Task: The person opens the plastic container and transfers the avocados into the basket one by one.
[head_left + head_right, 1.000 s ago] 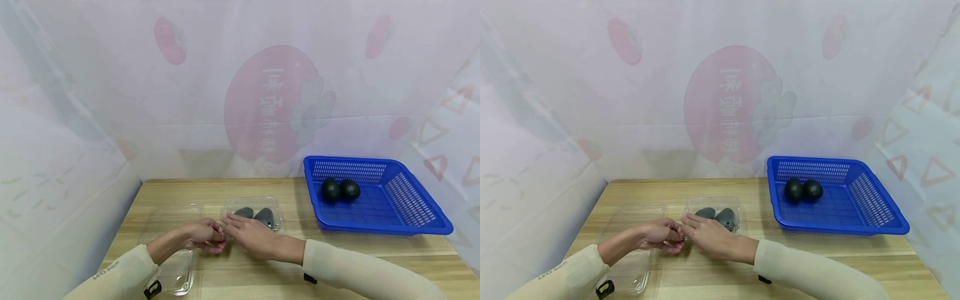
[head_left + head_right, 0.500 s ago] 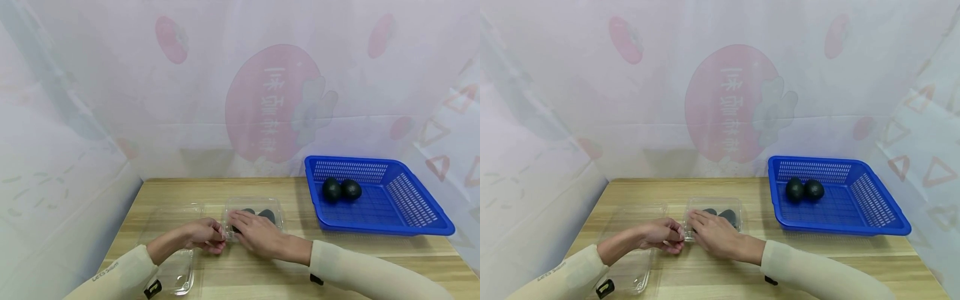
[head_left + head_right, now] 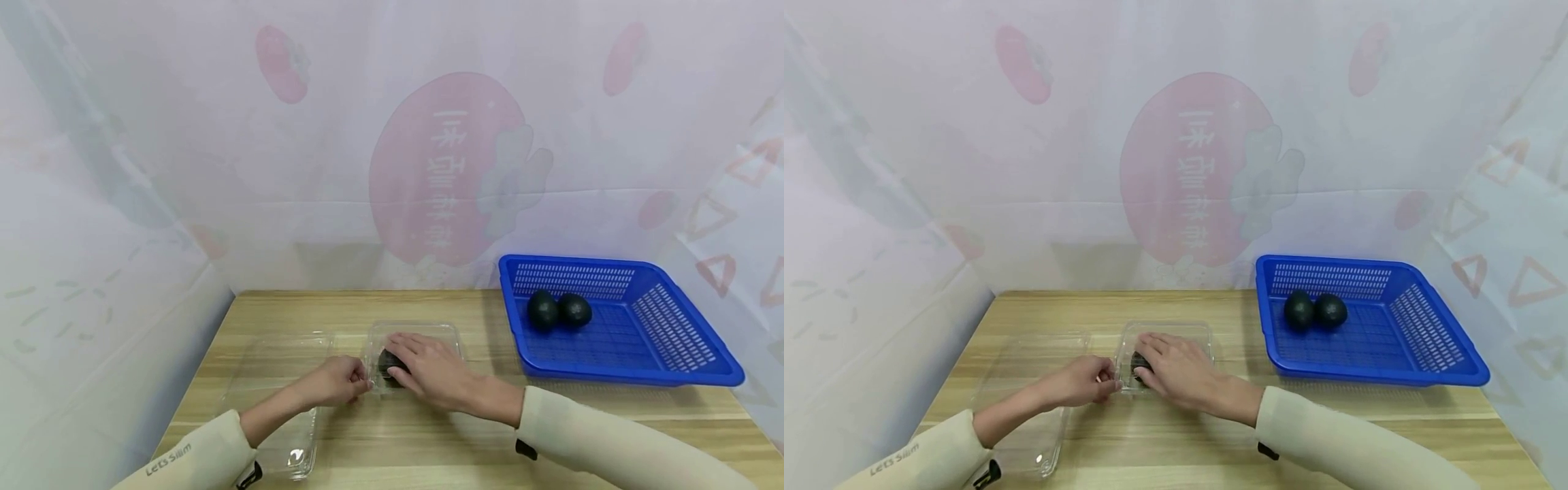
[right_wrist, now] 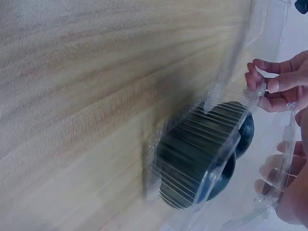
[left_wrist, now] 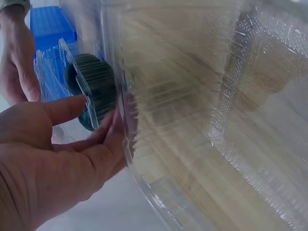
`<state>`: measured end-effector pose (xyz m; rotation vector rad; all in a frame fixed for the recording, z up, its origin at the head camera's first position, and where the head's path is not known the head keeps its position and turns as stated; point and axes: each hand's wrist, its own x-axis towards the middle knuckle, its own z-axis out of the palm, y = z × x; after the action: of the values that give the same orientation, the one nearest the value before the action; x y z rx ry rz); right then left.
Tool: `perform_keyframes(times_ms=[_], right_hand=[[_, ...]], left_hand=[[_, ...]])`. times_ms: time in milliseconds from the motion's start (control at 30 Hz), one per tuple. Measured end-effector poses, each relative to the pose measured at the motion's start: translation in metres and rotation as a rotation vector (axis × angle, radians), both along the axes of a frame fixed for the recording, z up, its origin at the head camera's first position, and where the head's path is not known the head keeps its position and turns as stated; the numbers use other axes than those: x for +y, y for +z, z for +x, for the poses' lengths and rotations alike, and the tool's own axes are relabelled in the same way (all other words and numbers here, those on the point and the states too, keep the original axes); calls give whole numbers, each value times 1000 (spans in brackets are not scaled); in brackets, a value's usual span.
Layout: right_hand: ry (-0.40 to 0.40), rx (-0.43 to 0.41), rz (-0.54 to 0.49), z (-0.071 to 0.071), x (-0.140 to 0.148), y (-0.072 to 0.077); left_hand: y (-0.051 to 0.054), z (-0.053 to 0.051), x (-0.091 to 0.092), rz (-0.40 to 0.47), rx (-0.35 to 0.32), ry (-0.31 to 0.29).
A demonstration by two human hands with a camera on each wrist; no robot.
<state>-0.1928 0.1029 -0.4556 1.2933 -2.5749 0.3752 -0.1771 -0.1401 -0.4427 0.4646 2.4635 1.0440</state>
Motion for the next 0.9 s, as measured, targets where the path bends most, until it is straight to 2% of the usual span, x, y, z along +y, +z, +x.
perform_keyframes(times_ms=[67, 100, 300, 467, 633, 900], right_hand=[[-7, -6, 3, 0, 1, 2], [-10, -4, 5, -1, 2, 2], [-20, 25, 9, -6, 6, 6], [-34, 44, 11, -10, 9, 11], [-25, 50, 10, -14, 13, 15], [66, 103, 86, -19, 21, 11]], left_hand=[[-1, 1, 2, -63, 84, -7], [-1, 1, 3, -88, 106, -2], [4, 6, 9, -176, 143, 61], [6, 9, 13, -184, 190, 60], [6, 11, 14, -190, 193, 44], [5, 12, 12, -174, 171, 22]])
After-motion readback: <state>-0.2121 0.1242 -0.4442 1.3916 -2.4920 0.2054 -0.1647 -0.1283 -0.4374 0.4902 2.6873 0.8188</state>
